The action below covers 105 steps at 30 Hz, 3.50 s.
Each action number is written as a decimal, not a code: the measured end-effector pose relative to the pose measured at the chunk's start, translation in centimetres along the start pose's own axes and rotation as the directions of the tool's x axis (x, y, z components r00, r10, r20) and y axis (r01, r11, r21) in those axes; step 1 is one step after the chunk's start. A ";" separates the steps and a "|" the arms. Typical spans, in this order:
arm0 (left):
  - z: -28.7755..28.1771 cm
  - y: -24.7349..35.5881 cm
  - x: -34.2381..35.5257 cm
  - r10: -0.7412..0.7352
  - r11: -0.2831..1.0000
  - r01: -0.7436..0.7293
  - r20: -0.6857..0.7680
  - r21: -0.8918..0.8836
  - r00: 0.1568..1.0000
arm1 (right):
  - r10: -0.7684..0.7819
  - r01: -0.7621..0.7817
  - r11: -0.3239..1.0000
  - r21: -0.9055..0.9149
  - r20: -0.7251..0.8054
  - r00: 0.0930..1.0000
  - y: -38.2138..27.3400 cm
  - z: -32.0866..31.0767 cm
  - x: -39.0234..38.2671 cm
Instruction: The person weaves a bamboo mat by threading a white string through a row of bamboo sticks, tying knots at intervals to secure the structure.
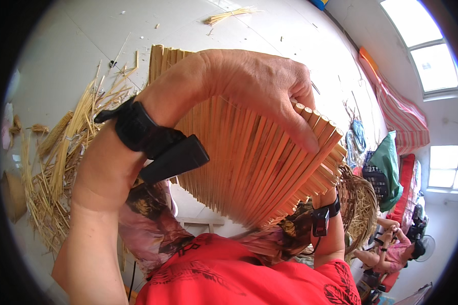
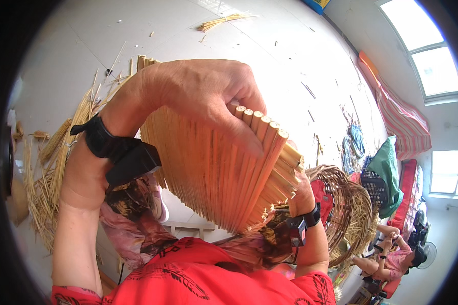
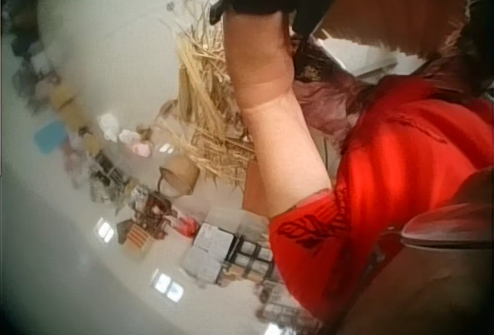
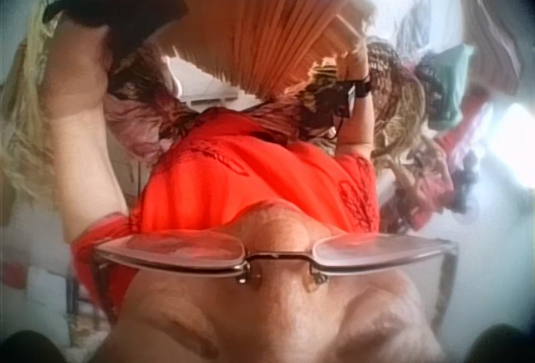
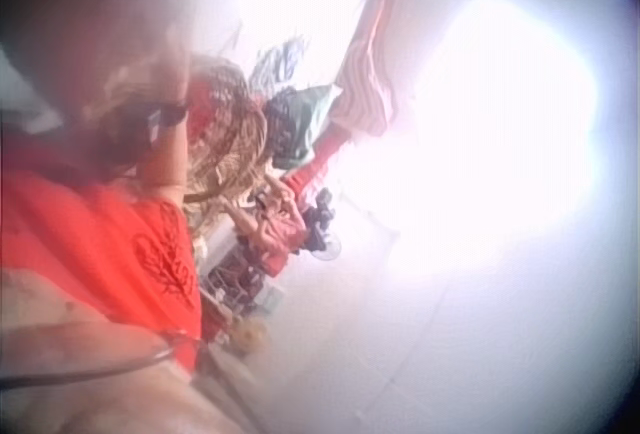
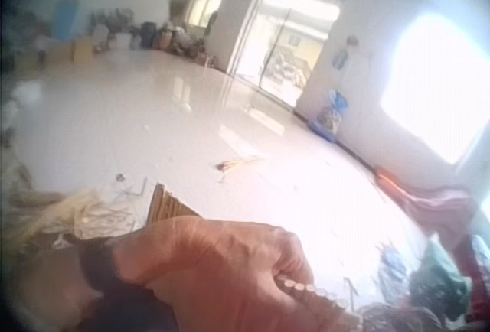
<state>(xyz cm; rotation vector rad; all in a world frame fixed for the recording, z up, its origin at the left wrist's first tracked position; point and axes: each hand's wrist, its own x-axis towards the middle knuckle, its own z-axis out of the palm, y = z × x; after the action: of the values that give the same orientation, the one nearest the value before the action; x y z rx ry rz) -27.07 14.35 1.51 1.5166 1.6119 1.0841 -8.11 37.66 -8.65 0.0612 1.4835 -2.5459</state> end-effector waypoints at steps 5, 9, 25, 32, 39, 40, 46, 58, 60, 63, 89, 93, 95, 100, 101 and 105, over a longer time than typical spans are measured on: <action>0.8 -0.8 0.3 0.092 0.995 -0.092 -0.001 -0.030 0.996 | 0.009 -0.009 1.000 0.001 -0.020 1.000 0.4 -0.9 -0.4; 1.0 -0.9 0.0 0.095 0.994 -0.095 0.005 -0.062 0.995 | 0.019 -0.018 1.000 0.010 -0.027 0.999 0.8 -1.3 -0.6; 0.7 0.2 -2.2 0.077 0.992 -0.074 0.034 -0.098 0.996 | 0.025 -0.024 1.000 -0.016 0.052 0.998 0.9 0.5 0.3; 0.9 0.7 -2.7 0.034 0.988 -0.035 -0.005 -0.148 0.999 | 0.017 -0.015 1.000 -0.021 0.079 0.997 0.7 1.4 0.7; 1.0 -0.6 -1.6 0.081 0.982 -0.074 0.031 -0.174 0.996 | 0.013 -0.011 1.000 -0.028 0.060 0.998 0.7 1.1 0.5; 1.0 -0.5 -1.6 0.084 0.984 -0.078 0.033 -0.160 0.996 | 0.013 -0.011 0.999 -0.029 0.063 0.998 0.7 1.1 0.6; 1.2 -0.2 -1.3 0.111 0.981 -0.103 0.037 -0.166 0.993 | 0.006 -0.002 0.999 -0.047 0.065 0.998 0.2 1.7 0.5; 1.4 -1.1 -1.1 0.116 0.980 -0.111 0.022 -0.167 0.993 | 0.003 0.004 0.998 -0.059 0.111 0.994 0.4 2.7 0.8; 1.4 -1.0 -1.2 0.098 0.978 -0.091 0.026 -0.186 0.995 | -0.001 0.009 0.998 -0.065 0.125 0.992 0.5 3.0 1.0; 1.3 -0.4 -1.7 0.083 0.980 -0.077 0.021 -0.182 0.996 | 0.002 0.010 0.997 -0.078 0.158 0.987 0.2 4.0 1.2; 2.2 2.0 -7.0 0.107 0.991 -0.110 -0.038 -0.073 0.993 | 0.050 0.033 0.978 -0.205 0.387 0.921 0.5 7.1 3.7; 2.3 2.5 -7.5 0.106 0.993 -0.108 -0.052 -0.037 0.993 | 0.046 0.071 0.962 -0.263 0.414 0.909 0.6 7.0 3.4; 2.3 2.8 -7.7 0.082 0.996 -0.081 -0.025 0.026 0.996 | 0.117 -0.025 0.969 -0.244 0.371 0.921 0.3 7.6 3.2; 2.8 3.7 -7.9 0.065 0.997 -0.067 -0.044 -0.025 0.997 | 0.229 -0.163 0.956 -0.243 0.273 0.934 -0.1 7.5 2.2; 2.9 3.8 -8.0 0.057 0.998 -0.058 -0.045 -0.024 0.997 | 0.257 -0.177 0.943 -0.283 0.279 0.925 -0.3 7.5 2.4; 3.2 3.6 -8.1 -0.005 0.999 0.003 -0.036 -0.041 0.999 | 0.013 0.117 0.947 -0.300 0.399 0.917 0.3 8.4 3.2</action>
<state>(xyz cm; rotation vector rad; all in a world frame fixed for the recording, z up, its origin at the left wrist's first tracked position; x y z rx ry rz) -21.82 6.61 2.74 1.4740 1.6063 1.1415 -10.69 29.77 -5.18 -0.5181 1.7086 -2.1434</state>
